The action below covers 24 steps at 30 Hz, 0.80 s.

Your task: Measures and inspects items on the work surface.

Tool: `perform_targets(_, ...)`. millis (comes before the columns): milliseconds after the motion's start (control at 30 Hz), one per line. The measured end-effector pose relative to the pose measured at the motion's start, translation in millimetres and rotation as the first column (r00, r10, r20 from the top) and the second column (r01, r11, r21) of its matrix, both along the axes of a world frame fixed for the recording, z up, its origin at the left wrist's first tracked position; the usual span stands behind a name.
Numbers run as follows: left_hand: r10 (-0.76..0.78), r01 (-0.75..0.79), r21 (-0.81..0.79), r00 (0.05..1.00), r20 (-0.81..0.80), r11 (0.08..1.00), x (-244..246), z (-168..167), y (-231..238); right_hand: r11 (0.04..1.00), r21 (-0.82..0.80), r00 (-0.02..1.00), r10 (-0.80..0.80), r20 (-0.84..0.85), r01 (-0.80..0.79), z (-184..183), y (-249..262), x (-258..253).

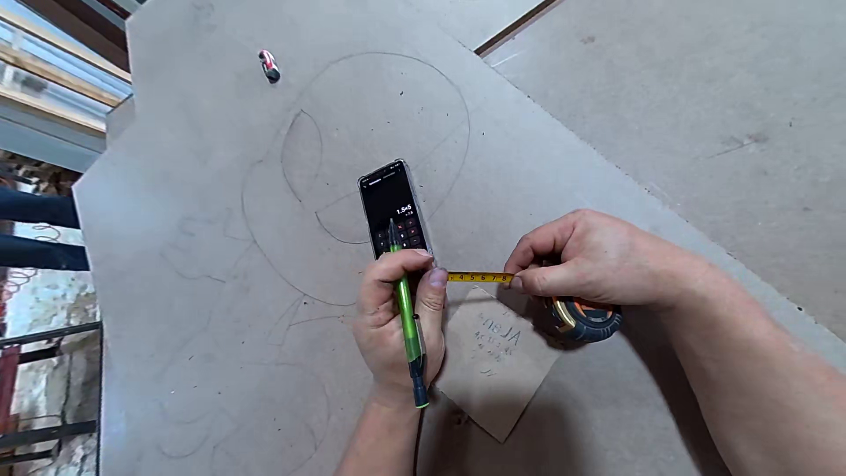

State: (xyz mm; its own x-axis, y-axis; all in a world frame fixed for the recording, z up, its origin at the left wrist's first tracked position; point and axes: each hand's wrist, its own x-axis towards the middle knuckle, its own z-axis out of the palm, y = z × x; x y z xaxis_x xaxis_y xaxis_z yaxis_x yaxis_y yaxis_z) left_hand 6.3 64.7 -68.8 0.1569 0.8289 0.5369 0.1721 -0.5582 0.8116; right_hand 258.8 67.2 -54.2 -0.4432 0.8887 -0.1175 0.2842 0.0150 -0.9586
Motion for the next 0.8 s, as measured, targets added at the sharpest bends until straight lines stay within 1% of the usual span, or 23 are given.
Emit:
perform_targets(167, -0.009, 0.009, -0.014, 1.0, -0.003, 1.0, 1, -1, -1, 1.0, -0.002, 1.0, -0.001, -0.02, 0.001, -1, 0, 1)
perform_targets(267, -0.016, 0.017, -0.009, 0.998, 0.054, 1.0, 2, -2, 1, 1.0, -0.009, 0.998, -0.007, -0.061, 0.007, 0, 1, 4)
perform_targets(333, 0.041, -0.041, -0.008, 0.996, 0.076, 0.999, 0, -4, 4, 0.998, -0.033, 0.991, -0.048, -0.128, 0.044, -1, 2, 5)
perform_targets(367, 0.087, -0.086, -0.022, 0.992, 0.088, 0.996, -3, -5, 6, 0.995, -0.055, 0.975, -0.098, -0.201, 0.089, -2, 2, 6)
perform_targets(400, 0.138, -0.133, -0.054, 0.985, 0.102, 0.99, -7, -6, 9, 0.985, -0.086, 0.943, -0.17, -0.287, 0.151, -3, 3, 7)
perform_targets(467, 0.234, -0.21, -0.163, 0.961, 0.149, 0.964, -13, -9, 15, 0.943, -0.168, 0.837, -0.333, -0.434, 0.288, -5, 5, 6)
perform_targets(533, 0.298, -0.248, -0.249, 0.936, 0.187, 0.936, -17, -11, 19, 0.891, -0.248, 0.732, -0.454, -0.507, 0.381, -3, 6, 6)
perform_targets(567, 0.313, -0.257, -0.262, 0.929, 0.2, 0.93, -17, -12, 20, 0.878, -0.261, 0.713, -0.478, -0.513, 0.4, -3, 7, 7)
perform_targets(800, 0.331, -0.279, -0.244, 0.921, 0.206, 0.929, -16, -13, 16, 0.885, -0.234, 0.747, -0.465, -0.475, 0.403, -6, 5, 3)
